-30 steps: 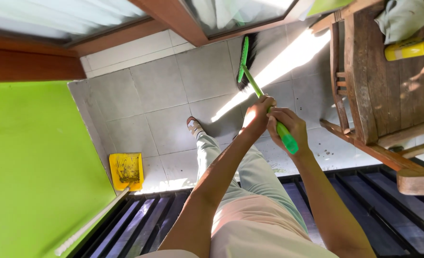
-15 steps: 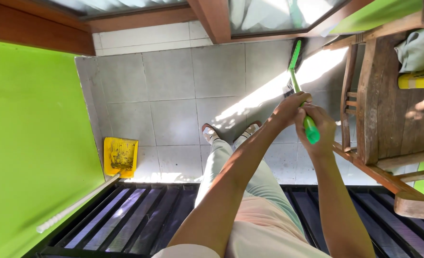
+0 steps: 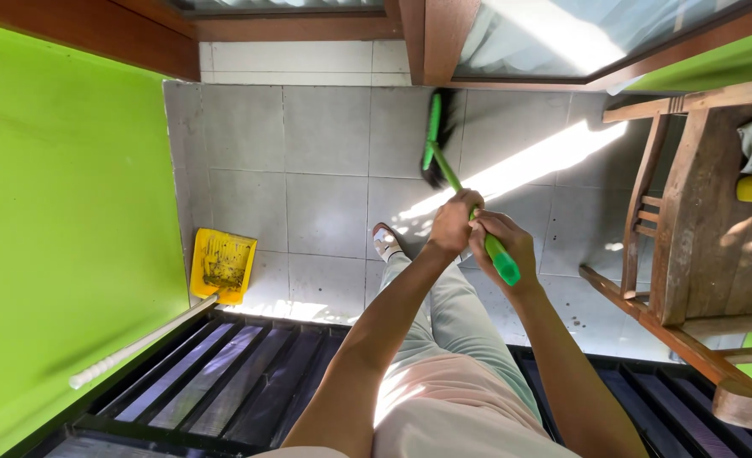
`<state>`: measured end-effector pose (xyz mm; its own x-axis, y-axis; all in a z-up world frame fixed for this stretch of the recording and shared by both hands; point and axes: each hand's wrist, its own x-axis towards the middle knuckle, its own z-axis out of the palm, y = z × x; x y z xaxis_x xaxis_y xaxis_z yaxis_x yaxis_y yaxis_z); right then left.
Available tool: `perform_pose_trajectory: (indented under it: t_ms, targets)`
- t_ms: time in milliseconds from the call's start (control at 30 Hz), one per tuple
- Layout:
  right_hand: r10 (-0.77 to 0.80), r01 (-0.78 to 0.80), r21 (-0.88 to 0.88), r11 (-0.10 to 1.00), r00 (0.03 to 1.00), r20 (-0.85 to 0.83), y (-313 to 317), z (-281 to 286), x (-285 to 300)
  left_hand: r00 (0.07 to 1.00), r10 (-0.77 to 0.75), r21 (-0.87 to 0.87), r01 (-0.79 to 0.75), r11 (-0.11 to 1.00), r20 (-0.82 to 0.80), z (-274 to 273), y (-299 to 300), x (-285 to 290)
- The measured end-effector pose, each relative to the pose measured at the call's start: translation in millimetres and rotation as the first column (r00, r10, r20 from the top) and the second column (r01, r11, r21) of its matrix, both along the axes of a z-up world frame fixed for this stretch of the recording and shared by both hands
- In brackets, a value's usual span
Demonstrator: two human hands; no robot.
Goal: Sweeping the floor with a broom and collecting dirt into a dustpan.
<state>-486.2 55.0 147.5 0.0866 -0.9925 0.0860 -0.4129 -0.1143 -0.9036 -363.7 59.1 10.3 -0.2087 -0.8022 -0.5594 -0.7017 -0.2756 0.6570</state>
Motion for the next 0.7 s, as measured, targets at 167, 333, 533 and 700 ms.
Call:
perform_pose_trajectory:
  t_ms: [167, 333, 533, 700]
  targets:
    - [-0.034, 0.027, 0.062, 0.998, 0.992, 0.118, 4.0, 5.3, -26.6, 0.999, 0.001, -0.091, 0.004, 0.996, 0.047, -9.2, 6.6, -26.0]
    - [-0.080, 0.079, 0.013, 0.997, 0.995, 0.065, -2.2, 46.3, -47.2, 0.994, -0.111, -0.196, 0.110, 0.974, 0.005, 31.5, -12.1, -57.1]
    - [-0.093, 0.077, -0.094, 0.993, 0.978, -0.185, -4.5, 0.4, -23.7, 0.939, -0.192, -0.069, 0.179, 0.981, -0.285, 10.5, -37.2, -40.0]
    - [-0.009, -0.005, -0.054, 0.999, 0.967, -0.255, -7.7, -1.3, 24.0, 0.985, -0.065, 0.080, 0.079, 0.994, -0.163, 7.4, -27.2, 12.5]
